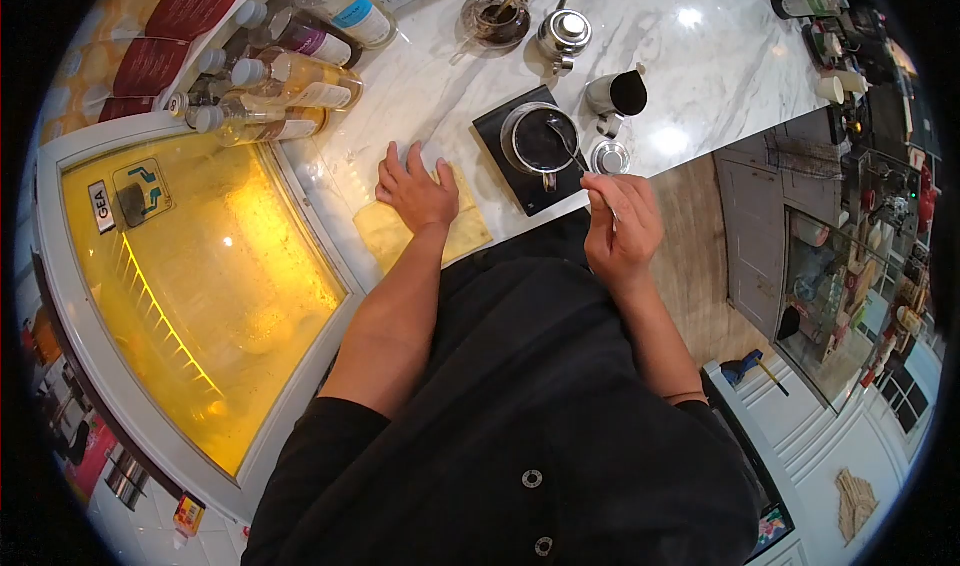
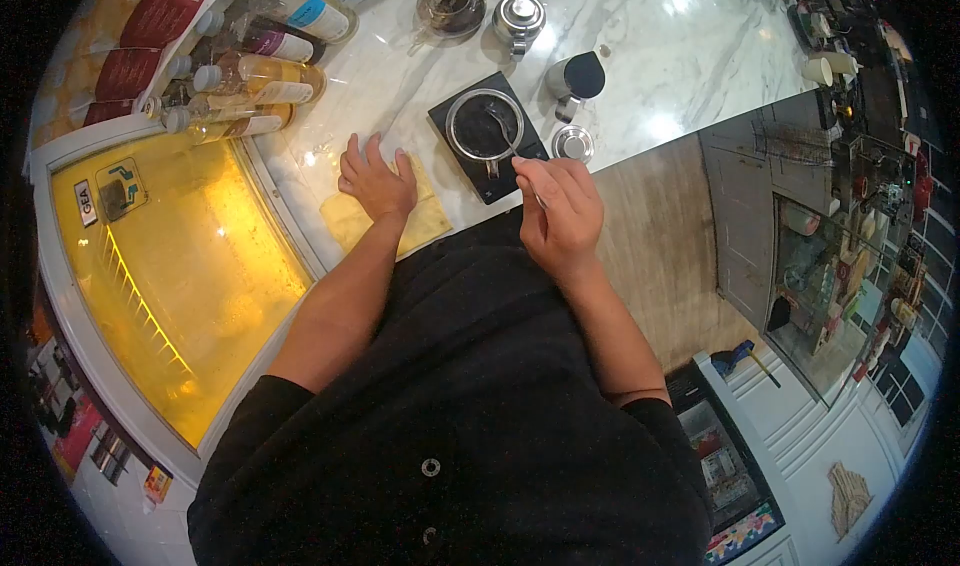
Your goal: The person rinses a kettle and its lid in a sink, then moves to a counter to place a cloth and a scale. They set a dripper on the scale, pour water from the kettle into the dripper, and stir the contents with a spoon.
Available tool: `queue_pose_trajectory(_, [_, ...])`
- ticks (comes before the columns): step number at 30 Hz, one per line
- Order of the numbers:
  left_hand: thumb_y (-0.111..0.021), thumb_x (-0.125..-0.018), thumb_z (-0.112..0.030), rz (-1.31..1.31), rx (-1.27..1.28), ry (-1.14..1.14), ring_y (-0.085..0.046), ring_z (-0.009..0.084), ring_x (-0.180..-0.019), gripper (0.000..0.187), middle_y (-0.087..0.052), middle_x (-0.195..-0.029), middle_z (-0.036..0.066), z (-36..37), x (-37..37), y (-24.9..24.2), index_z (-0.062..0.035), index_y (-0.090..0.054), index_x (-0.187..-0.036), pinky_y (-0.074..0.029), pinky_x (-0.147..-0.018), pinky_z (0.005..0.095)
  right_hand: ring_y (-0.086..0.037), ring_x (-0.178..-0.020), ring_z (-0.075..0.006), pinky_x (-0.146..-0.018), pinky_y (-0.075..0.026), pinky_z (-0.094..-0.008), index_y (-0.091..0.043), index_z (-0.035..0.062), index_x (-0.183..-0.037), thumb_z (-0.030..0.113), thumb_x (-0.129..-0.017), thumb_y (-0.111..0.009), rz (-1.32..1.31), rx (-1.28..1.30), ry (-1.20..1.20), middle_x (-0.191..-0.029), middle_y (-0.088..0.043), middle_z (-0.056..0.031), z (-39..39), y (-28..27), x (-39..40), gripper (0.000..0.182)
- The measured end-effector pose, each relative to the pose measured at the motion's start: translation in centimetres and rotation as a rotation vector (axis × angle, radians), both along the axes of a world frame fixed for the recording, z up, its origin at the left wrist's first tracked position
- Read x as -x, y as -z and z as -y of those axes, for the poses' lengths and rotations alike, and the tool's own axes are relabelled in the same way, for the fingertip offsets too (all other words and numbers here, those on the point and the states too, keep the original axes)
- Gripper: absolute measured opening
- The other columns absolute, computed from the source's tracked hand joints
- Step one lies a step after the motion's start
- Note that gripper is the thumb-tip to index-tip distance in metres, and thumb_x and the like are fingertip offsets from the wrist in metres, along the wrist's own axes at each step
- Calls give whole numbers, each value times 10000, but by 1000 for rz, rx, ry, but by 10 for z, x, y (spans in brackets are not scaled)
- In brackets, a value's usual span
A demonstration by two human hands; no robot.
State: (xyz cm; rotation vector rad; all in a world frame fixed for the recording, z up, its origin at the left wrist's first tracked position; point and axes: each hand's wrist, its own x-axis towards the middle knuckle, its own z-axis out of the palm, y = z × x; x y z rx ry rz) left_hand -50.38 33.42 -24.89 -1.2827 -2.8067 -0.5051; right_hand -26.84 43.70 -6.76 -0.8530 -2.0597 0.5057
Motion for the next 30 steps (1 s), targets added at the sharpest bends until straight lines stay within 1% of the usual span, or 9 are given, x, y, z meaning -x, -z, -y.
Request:
queue_pose_trajectory(29, [-732, -934, -364, 9, 4, -5, -375, 403, -1472, 526, -459, -1598, 165, 0, 0, 0, -151, -634, -1405, -272, -1174, 591, -704, -839, -339, -734, -559, -404, -739, -9, -1144, -99, -891, -765, 14, -3, -1, -978, -764, -144, -2, -2, -4, 270])
queue_pose_trajectory(30, [-729, -933, -364, 1, -3, 3, -385, 408, -1460, 536, -458, -1595, 169, 0, 1, 1, -155, -618, -1414, -279, -1157, 596, -704, -840, -339, -736, -560, -404, -739, -9, -1144, -98, -890, -766, 7, -7, -10, -979, -765, -143, -2, 0, -2, 270])
